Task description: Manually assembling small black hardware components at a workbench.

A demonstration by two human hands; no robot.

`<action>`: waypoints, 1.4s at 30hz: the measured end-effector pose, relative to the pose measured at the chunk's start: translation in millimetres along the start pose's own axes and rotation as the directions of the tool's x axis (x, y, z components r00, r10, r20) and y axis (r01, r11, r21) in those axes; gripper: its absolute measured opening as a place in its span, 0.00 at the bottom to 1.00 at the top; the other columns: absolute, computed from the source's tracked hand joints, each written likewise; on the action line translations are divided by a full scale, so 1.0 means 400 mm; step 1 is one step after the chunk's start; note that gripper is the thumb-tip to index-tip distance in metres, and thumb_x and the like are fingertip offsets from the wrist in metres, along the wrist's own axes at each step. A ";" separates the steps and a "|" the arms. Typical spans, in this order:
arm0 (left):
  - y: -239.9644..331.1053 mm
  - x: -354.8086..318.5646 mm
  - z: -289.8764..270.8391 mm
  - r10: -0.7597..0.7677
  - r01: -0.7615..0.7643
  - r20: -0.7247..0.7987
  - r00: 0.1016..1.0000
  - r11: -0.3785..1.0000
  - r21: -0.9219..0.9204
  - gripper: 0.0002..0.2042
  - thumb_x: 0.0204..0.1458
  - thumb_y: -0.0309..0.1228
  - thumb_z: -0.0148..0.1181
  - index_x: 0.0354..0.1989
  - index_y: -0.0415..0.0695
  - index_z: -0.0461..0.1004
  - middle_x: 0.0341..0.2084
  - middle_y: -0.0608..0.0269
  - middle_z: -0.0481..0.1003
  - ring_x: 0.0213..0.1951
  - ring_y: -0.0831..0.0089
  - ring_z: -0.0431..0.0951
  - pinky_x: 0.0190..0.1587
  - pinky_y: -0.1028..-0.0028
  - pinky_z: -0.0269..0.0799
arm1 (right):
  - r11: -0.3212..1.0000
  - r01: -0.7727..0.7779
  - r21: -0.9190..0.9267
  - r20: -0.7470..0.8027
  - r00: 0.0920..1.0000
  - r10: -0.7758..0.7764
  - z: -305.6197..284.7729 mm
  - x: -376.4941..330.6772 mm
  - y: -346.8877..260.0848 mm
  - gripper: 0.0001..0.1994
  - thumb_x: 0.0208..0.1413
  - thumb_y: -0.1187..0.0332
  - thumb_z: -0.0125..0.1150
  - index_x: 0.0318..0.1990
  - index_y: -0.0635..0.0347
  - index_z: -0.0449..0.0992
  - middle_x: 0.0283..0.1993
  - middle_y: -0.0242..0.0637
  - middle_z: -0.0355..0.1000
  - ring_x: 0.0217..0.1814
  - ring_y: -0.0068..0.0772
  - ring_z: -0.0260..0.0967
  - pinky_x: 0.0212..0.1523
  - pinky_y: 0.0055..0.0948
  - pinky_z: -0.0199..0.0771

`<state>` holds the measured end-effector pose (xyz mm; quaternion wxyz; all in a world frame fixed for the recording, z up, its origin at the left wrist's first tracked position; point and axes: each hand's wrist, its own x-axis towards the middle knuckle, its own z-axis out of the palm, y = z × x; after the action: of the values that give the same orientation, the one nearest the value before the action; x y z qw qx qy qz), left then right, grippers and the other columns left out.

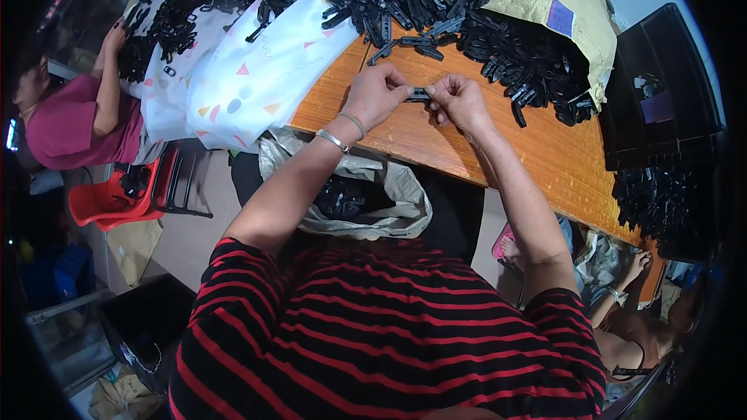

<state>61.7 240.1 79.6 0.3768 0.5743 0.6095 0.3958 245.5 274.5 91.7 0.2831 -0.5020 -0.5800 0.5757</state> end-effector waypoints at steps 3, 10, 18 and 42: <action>0.020 0.001 -0.006 0.020 -0.019 -0.012 1.000 0.995 0.096 0.08 0.44 0.29 0.66 0.27 0.37 0.75 0.20 0.63 0.75 0.23 0.79 0.73 0.29 0.77 0.70 | 0.999 -0.022 -0.049 0.008 1.000 0.023 -0.003 0.014 -0.006 0.08 0.56 0.69 0.60 0.28 0.62 0.70 0.19 0.32 0.70 0.14 0.19 0.65 0.13 0.17 0.62; 0.054 -0.002 0.020 -0.052 0.052 -0.004 0.999 0.986 0.160 0.06 0.44 0.31 0.63 0.25 0.43 0.75 0.26 0.56 0.77 0.33 0.59 0.78 0.38 0.65 0.72 | 0.998 -0.057 -0.014 0.003 0.998 0.057 -0.022 0.003 -0.004 0.07 0.56 0.72 0.58 0.27 0.61 0.69 0.18 0.33 0.69 0.11 0.19 0.62 0.10 0.17 0.57; 0.072 0.024 -0.025 -0.140 0.085 0.091 0.986 0.890 0.449 0.12 0.43 0.39 0.65 0.26 0.42 0.75 0.24 0.55 0.76 0.31 0.58 0.77 0.36 0.64 0.71 | 0.981 -0.061 -0.186 0.009 0.998 0.064 -0.002 0.008 -0.027 0.09 0.55 0.71 0.60 0.26 0.61 0.68 0.16 0.33 0.68 0.10 0.19 0.59 0.09 0.18 0.54; -0.007 0.046 -0.050 0.411 -0.217 -0.221 0.884 0.782 0.585 0.09 0.40 0.28 0.65 0.27 0.43 0.71 0.28 0.58 0.72 0.36 0.58 0.73 0.37 0.63 0.70 | 0.506 0.371 -0.779 -0.041 0.774 -0.632 0.021 0.086 -0.006 0.08 0.45 0.72 0.63 0.33 0.59 0.72 0.33 0.42 0.69 0.33 0.50 0.70 0.33 0.42 0.70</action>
<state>41.4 257.4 85.1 0.0155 0.6755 0.6452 0.3565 225.5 303.0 83.9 0.3038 -0.4642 -0.8267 0.0935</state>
